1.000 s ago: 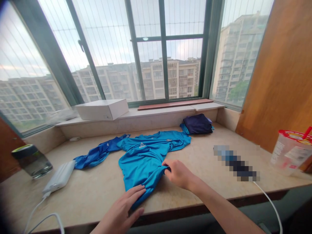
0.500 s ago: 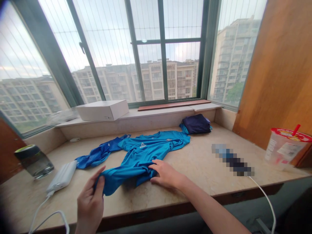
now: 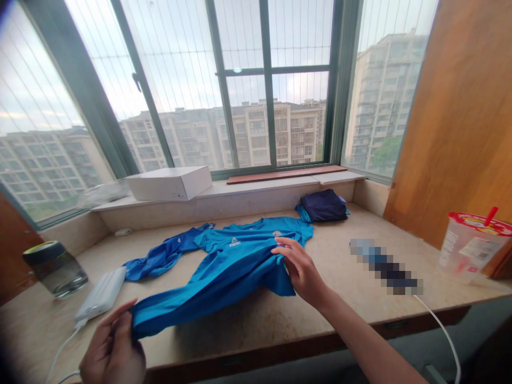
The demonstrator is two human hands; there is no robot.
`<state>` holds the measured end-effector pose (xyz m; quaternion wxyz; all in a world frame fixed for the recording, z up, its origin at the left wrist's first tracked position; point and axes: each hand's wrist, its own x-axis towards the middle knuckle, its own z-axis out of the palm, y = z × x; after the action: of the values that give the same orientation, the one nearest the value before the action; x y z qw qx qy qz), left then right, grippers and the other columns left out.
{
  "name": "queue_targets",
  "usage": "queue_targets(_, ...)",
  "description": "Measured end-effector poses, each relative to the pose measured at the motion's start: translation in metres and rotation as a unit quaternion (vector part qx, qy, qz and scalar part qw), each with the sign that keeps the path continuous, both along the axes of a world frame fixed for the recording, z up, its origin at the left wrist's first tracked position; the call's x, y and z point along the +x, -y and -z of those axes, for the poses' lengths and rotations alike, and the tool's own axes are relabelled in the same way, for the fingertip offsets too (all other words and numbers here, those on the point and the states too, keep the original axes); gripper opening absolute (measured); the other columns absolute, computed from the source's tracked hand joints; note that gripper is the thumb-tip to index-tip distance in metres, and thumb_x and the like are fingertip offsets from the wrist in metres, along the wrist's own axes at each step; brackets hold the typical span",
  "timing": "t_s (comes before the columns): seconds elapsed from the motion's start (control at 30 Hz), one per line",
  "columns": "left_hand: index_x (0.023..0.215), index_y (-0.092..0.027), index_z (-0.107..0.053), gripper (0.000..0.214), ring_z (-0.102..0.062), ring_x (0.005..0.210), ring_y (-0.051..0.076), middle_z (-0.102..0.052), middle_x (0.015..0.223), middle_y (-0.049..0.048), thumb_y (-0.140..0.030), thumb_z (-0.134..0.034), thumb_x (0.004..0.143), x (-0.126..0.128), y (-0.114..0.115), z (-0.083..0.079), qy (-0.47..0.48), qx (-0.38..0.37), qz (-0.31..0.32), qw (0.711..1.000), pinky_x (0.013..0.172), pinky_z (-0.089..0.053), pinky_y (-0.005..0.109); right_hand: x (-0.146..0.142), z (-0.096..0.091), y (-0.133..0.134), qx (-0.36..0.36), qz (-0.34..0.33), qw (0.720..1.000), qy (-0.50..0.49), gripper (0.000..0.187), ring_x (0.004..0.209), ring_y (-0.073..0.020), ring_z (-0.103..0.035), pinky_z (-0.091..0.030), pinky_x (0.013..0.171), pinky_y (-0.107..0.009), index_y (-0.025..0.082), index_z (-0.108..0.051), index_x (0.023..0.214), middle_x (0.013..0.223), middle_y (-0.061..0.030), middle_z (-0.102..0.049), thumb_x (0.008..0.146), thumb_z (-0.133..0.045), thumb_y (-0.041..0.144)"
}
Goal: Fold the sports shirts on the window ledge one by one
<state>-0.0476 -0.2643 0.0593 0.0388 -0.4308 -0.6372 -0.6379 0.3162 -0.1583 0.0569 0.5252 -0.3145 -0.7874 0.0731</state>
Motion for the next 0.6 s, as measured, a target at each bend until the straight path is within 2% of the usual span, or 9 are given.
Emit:
queue_targets(0.03,0.099,-0.019,-0.074,0.039,-0.064,0.068,0.017,-0.073,0.085,0.0027,-0.053,-0.055,0.093,-0.005,0.002,0.003,-0.036,-0.017,0.029,0.999,0.054,-0.048,0.023,0.008,-0.002,0.009,-0.002,-0.029,0.999,-0.014,0.035,0.122,-0.0260,-0.059,-0.049,0.100,-0.046,0.027,-0.066,0.116,0.130,-0.0125,-0.063,0.104,-0.034,0.023)
queue_targets(0.1,0.091,-0.021,-0.075,0.037,-0.069,0.071,0.020,-0.075,0.080,0.0026,-0.053,-0.055,0.092,-0.011,0.004,0.005,-0.131,-0.076,0.139,0.979,0.059,-0.054,0.025,0.018,-0.006,0.030,-0.022,-0.116,0.992,0.039,0.037,0.108,-0.0245,-0.065,-0.052,0.093,-0.042,0.029,-0.068,0.114,0.117,-0.0108,-0.069,0.103,-0.033,0.021)
queue_targets(0.17,0.093,-0.025,-0.077,0.033,-0.071,0.065,0.019,-0.075,0.074,0.0005,-0.052,-0.057,0.091,-0.010,-0.001,0.002,-0.232,-0.146,0.267,0.924,0.061,-0.056,0.025,0.021,-0.010,0.046,-0.073,-0.209,0.963,0.151,0.035,0.099,-0.0233,-0.068,-0.052,0.091,-0.040,0.030,-0.067,0.120,0.107,-0.0085,-0.073,0.099,-0.041,0.019)
queue_targets(0.23,0.098,-0.027,-0.077,0.030,-0.071,0.063,0.018,-0.076,0.073,0.0001,-0.049,-0.057,0.092,0.001,-0.014,-0.005,-0.309,-0.182,0.335,0.871,0.063,-0.057,0.024,0.019,-0.011,0.050,-0.132,-0.247,0.933,0.228,0.038,0.110,-0.0240,-0.066,-0.049,0.099,-0.042,0.031,-0.066,0.128,0.116,-0.0076,-0.073,0.095,-0.050,0.020)
queue_targets(0.3,0.096,-0.026,-0.077,0.033,-0.073,0.071,0.019,-0.077,0.079,0.0030,-0.044,-0.050,0.097,0.018,-0.037,-0.012,-0.356,-0.181,0.346,0.849,0.070,-0.057,0.025,0.014,-0.008,0.035,-0.172,-0.210,0.930,0.248,0.038,0.130,-0.0266,-0.055,-0.042,0.110,-0.046,0.032,-0.065,0.131,0.138,-0.0069,-0.063,0.095,-0.054,0.027)
queue_targets(0.37,0.093,-0.023,-0.075,0.042,-0.074,0.081,0.020,-0.077,0.088,0.0064,-0.041,-0.038,0.102,0.036,-0.069,-0.015,-0.384,-0.177,0.341,0.840,0.078,-0.057,0.029,0.009,0.001,0.007,-0.197,-0.116,0.939,0.256,0.039,0.143,-0.0297,-0.041,-0.035,0.116,-0.050,0.032,-0.064,0.134,0.155,-0.0061,-0.047,0.097,-0.054,0.038)
queue_targets(0.43,0.105,-0.021,-0.073,0.041,-0.073,0.093,0.022,-0.077,0.100,0.0076,-0.040,-0.037,0.103,0.052,-0.105,-0.014,-0.413,-0.205,0.332,0.823,0.086,-0.056,0.033,0.005,0.014,-0.024,-0.218,-0.009,0.937,0.274,0.049,0.146,-0.0321,-0.035,-0.027,0.120,-0.052,0.026,-0.057,0.142,0.159,-0.0098,-0.040,0.098,-0.051,0.046)
queue_targets(0.5,0.123,-0.019,-0.066,0.037,-0.067,0.112,0.026,-0.072,0.122,0.0104,-0.038,-0.043,0.101,0.061,-0.138,-0.008,-0.467,-0.230,0.320,0.792,0.098,-0.053,0.038,0.006,0.024,-0.045,-0.246,0.049,0.912,0.326,0.052,0.146,-0.0340,-0.036,-0.026,0.120,-0.054,0.022,-0.054,0.145,0.156,-0.0133,-0.043,0.100,-0.047,0.047)
queue_targets(0.6,0.130,-0.016,-0.062,0.037,-0.058,0.127,0.030,-0.060,0.140,0.0141,-0.028,-0.051,0.096,0.064,-0.171,0.004,-0.544,-0.242,0.293,0.748,0.111,-0.043,0.045,0.011,0.029,-0.055,-0.247,0.055,0.888,0.383,0.047,0.137,-0.0358,-0.048,-0.038,0.112,-0.052,0.024,-0.061,0.139,0.148,-0.0146,-0.053,0.099,-0.049,0.046)
